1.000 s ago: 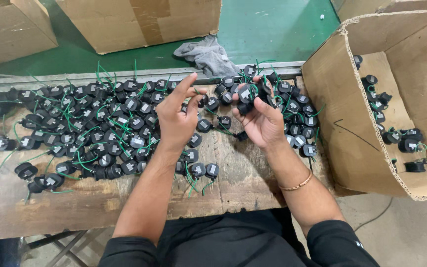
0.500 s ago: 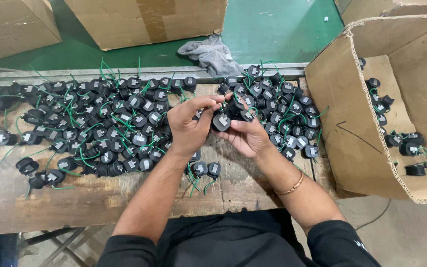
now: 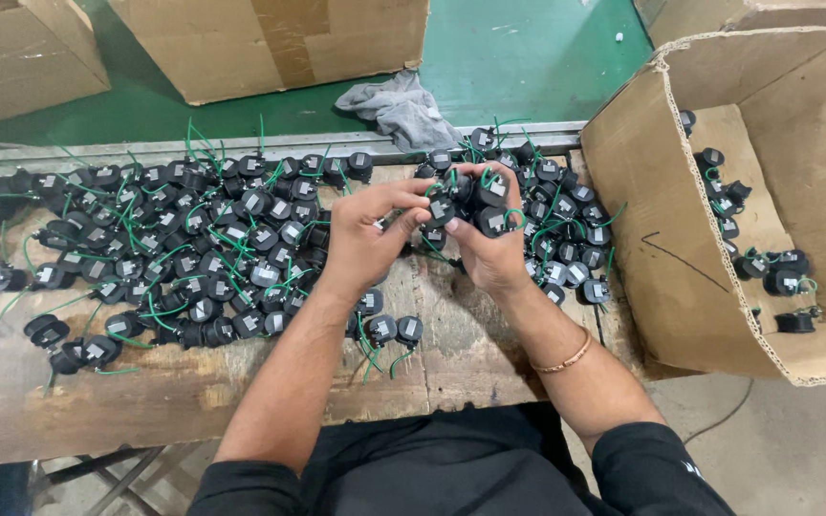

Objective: The person picks up black plug-shaped components with green wires from a workbench one at a time, bends and arranges each wire against the component body with both hands, and places the finished component into a cardboard box beside the bench.

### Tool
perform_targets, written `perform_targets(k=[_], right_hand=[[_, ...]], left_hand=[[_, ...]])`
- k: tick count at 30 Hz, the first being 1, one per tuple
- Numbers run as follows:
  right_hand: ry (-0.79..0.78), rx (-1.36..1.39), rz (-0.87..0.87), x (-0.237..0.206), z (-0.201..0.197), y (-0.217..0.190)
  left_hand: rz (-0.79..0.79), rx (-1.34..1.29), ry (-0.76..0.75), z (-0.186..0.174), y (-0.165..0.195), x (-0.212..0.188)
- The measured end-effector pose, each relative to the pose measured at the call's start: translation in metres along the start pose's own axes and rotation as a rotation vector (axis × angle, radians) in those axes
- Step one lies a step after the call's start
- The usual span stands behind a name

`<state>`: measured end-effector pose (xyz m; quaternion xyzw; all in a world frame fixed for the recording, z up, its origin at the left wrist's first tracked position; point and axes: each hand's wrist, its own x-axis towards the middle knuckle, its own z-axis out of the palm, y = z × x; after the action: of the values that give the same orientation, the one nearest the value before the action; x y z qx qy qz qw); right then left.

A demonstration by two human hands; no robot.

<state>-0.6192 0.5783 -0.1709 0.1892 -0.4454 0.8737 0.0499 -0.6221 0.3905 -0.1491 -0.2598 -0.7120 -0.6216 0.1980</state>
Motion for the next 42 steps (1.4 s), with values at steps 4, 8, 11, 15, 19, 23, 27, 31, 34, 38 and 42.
perform_targets(k=[4,8,11,15,19,23,27,31,34,38,42], right_hand=[[-0.112,-0.339,-0.09,0.0,-0.018,-0.005],[-0.165,-0.566,-0.131,0.002,-0.022,-0.009],[-0.113,-0.443,-0.071,0.01,-0.019,-0.019],[-0.015,-0.082,-0.06,0.019,-0.005,-0.044],[0.144,0.17,-0.115,0.034,-0.023,-0.101],[0.378,0.413,-0.386,0.08,-0.1,-0.167],[0.675,0.572,-0.61,0.133,-0.202,-0.218],[0.875,0.544,-0.581,0.139,-0.261,-0.225],[0.854,0.649,-0.499,0.15,-0.272,-0.228],[0.56,0.654,-0.545,0.162,-0.24,-0.238],[0.357,0.242,-0.522,0.142,-0.163,-0.247]], left_hand=[[-0.281,-0.399,0.078,0.022,-0.02,0.005],[-0.391,-0.49,0.154,0.027,-0.022,0.004],[-0.202,-0.035,0.143,0.032,-0.015,0.008],[-0.125,-0.014,0.145,0.025,0.004,0.015],[-0.174,0.111,0.091,0.004,0.022,0.025],[-0.298,0.391,-0.031,-0.006,0.03,0.026],[-0.144,0.668,-0.035,0.0,0.024,0.025],[-0.352,0.728,-0.163,0.019,0.013,0.033],[-0.427,0.682,-0.233,0.048,0.004,0.052],[-0.461,0.617,-0.217,0.071,0.006,0.074],[-0.357,0.328,-0.089,0.076,0.023,0.077]])
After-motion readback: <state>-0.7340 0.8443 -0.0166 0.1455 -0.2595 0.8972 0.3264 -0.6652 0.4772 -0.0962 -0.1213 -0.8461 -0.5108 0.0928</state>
